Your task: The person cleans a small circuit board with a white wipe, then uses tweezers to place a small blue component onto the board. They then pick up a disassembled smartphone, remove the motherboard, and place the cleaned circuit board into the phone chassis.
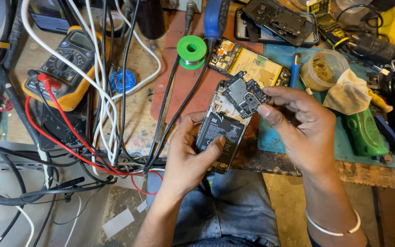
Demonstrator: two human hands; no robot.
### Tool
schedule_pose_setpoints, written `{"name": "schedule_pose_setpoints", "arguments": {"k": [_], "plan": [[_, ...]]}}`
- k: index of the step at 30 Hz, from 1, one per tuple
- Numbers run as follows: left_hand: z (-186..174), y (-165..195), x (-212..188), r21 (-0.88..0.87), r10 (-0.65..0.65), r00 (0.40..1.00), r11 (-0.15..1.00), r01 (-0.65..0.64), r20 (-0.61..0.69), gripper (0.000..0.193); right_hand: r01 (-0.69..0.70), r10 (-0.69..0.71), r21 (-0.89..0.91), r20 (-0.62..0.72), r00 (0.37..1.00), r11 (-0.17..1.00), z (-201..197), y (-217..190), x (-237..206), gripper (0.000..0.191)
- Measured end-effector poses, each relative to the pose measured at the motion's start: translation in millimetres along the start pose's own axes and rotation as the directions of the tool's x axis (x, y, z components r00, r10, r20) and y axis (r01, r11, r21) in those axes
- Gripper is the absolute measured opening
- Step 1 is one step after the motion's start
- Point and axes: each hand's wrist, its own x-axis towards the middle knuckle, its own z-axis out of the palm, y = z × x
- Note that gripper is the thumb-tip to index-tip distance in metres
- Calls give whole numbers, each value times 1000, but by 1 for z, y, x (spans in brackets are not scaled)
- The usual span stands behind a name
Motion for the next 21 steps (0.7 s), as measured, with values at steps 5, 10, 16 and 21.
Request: {"name": "schedule_pose_setpoints", "arguments": {"k": [5, 10, 16, 21], "plan": [[-1, 0, 0, 5, -20, 1000, 1000, 20, 2, 43, -9, 10, -22, 42, 999, 1000, -5, 0, 0, 30], [-1, -1, 0, 22, -18, 1000, 1000, 18, 4, 44, -53, 48, 52, 79, 996, 997, -9, 2, 4, 30], [-1, 0, -1, 16, -11, 1000, 1000, 11, 11, 45, -95, 91, 34, 99, 991, 995, -11, 1, 6, 30], [0, 1, -1, 13, -22, 1000, 1000, 22, 14, 44, -109, 109, -11, 92, 990, 994, -8, -4, 5, 30]]}}
